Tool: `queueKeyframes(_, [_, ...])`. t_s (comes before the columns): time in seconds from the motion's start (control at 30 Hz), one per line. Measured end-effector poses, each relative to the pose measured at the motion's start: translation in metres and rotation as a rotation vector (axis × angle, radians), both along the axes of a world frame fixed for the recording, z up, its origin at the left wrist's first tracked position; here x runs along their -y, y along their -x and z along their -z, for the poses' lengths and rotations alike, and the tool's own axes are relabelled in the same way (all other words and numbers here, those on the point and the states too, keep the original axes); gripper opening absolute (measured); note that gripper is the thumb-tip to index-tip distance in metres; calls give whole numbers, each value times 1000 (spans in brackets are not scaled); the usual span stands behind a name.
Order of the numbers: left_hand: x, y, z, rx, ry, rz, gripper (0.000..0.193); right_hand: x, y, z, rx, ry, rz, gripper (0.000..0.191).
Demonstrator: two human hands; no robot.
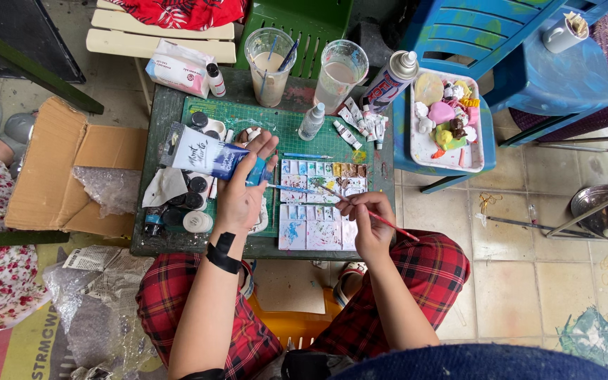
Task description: The person sits at a low table painting small plaster figurines with brushes, dipping the brush into water and paint palettes and stroking color onto the figurines. They also squeeze blue paint from a tube into a small cap and continue painting the figurines with the brush.
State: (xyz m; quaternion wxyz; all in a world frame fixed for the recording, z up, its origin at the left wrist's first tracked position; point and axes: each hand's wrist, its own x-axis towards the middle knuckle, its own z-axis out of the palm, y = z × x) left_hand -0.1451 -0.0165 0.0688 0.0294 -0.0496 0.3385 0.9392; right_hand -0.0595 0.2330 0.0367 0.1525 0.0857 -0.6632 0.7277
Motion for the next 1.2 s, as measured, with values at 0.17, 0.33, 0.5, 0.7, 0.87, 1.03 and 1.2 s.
queueKeyframes(0.17, [-9,34,-15,-265,419,233,41,-15,29,8,78,-86,94,6])
queueKeyframes(0.33, [-65,90,2,-272,759,216,24,-10,38,12,144,-411,168,7])
queueKeyframes(0.5, [-99,120,39,36,580,189,47,-9,54,25,295,-450,98,9])
queueKeyframes(0.7, [-95,120,63,179,571,111,35,-12,62,51,368,-300,80,11])
queueKeyframes(0.87, [-85,119,63,217,444,79,30,-4,66,65,325,-120,40,11])
queueKeyframes(1.03, [-80,116,60,244,474,48,47,-2,64,66,316,-96,50,10])
queueKeyframes(1.2, [-80,113,57,238,476,46,46,1,65,65,315,-66,33,10])
